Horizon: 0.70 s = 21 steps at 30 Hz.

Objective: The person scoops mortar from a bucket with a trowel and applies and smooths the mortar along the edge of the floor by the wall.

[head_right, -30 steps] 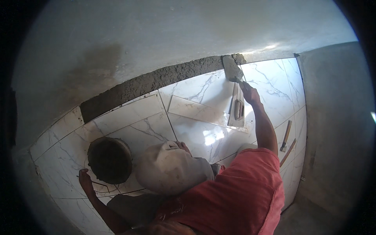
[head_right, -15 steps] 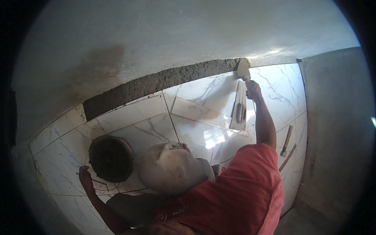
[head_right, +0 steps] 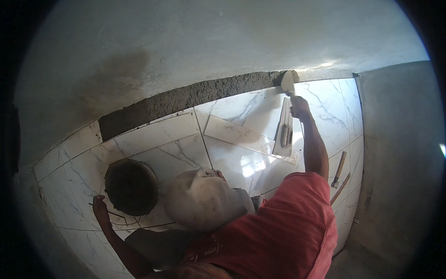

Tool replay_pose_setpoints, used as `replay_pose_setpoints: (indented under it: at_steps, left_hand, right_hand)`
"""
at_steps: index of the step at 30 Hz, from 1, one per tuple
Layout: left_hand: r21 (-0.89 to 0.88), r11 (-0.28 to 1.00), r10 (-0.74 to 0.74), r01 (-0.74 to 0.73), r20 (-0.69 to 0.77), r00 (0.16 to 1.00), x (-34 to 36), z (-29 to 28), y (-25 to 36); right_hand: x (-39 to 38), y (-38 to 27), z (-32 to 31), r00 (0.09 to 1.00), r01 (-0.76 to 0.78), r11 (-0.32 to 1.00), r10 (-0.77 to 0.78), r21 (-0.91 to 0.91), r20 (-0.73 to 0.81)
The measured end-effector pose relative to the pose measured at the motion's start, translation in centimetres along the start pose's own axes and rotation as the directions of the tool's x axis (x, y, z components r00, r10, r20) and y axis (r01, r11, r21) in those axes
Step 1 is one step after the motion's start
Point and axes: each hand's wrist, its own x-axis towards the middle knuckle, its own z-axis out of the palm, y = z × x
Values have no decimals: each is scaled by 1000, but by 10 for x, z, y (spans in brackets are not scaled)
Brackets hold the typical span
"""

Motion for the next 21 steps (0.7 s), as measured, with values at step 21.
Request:
replay_pose_setpoints:
  at_steps: [21]
  left_hand:
    - [7,999,48,-48,-5,999,-3,-2,2]
  right_hand:
    - [-83,-69,68,805,557,710,-335,-430,490]
